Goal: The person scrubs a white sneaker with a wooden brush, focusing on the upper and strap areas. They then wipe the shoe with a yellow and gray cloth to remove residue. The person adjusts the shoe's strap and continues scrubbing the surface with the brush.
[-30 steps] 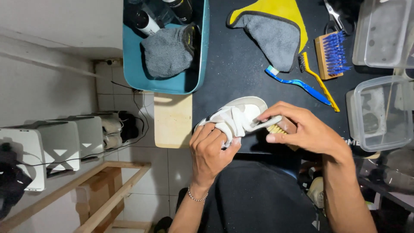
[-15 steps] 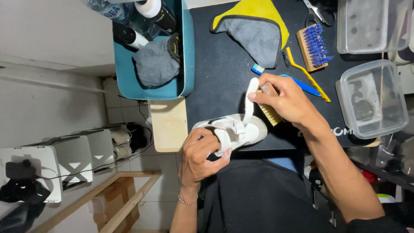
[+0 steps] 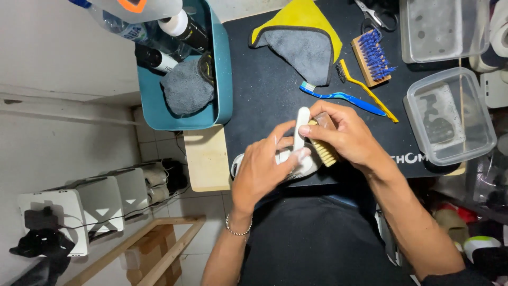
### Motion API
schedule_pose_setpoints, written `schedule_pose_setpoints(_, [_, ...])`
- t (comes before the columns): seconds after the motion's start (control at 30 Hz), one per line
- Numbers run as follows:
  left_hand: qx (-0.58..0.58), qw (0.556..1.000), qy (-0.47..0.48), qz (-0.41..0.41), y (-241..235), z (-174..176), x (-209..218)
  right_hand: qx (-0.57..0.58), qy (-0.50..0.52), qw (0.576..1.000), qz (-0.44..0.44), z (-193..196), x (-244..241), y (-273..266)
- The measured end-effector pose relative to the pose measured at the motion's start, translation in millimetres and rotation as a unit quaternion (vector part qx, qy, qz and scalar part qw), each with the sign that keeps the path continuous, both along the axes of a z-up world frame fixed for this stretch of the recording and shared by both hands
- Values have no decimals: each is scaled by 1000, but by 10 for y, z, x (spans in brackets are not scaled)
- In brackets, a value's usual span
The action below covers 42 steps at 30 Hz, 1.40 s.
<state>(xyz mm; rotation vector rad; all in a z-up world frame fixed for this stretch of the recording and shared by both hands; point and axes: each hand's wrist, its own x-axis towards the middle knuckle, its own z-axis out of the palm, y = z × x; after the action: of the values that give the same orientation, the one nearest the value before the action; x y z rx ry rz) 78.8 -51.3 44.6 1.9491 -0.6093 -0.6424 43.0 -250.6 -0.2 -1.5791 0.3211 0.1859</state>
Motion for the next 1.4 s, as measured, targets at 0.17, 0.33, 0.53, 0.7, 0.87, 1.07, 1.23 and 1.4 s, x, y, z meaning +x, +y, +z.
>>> schedule_pose_setpoints(0.17, [89,980,155,92,-159,-80,163,95,-56,982,-152,-248,-95,234])
schedule_pose_setpoints(0.33, [76,962,195,173,-211,-169,245,-104,-132,979,-112,-6,-389,494])
schedule_pose_setpoints(0.53, [58,970,147,184,-132,-397,163,-262,-227,928,-139,-116,-161,726])
schedule_pose_setpoints(0.7, [55,979,102,167,-92,-365,86,-294,-254,908,-158,-88,121,604])
schedule_pose_setpoints(0.87, [23,967,144,208,-138,-187,180,-263,-217,929,-140,-215,-385,789])
schedule_pose_setpoints(1.07, [92,989,27,109,-5,-496,2,-283,-265,908,-161,-15,300,601])
schedule_pose_setpoints(1.23, [25,986,42,161,-13,-378,92,-256,-228,930,-130,42,109,688])
schedule_pose_setpoints(1.4, [-19,987,45,152,-20,-322,30,-250,-177,942,-135,100,10,686])
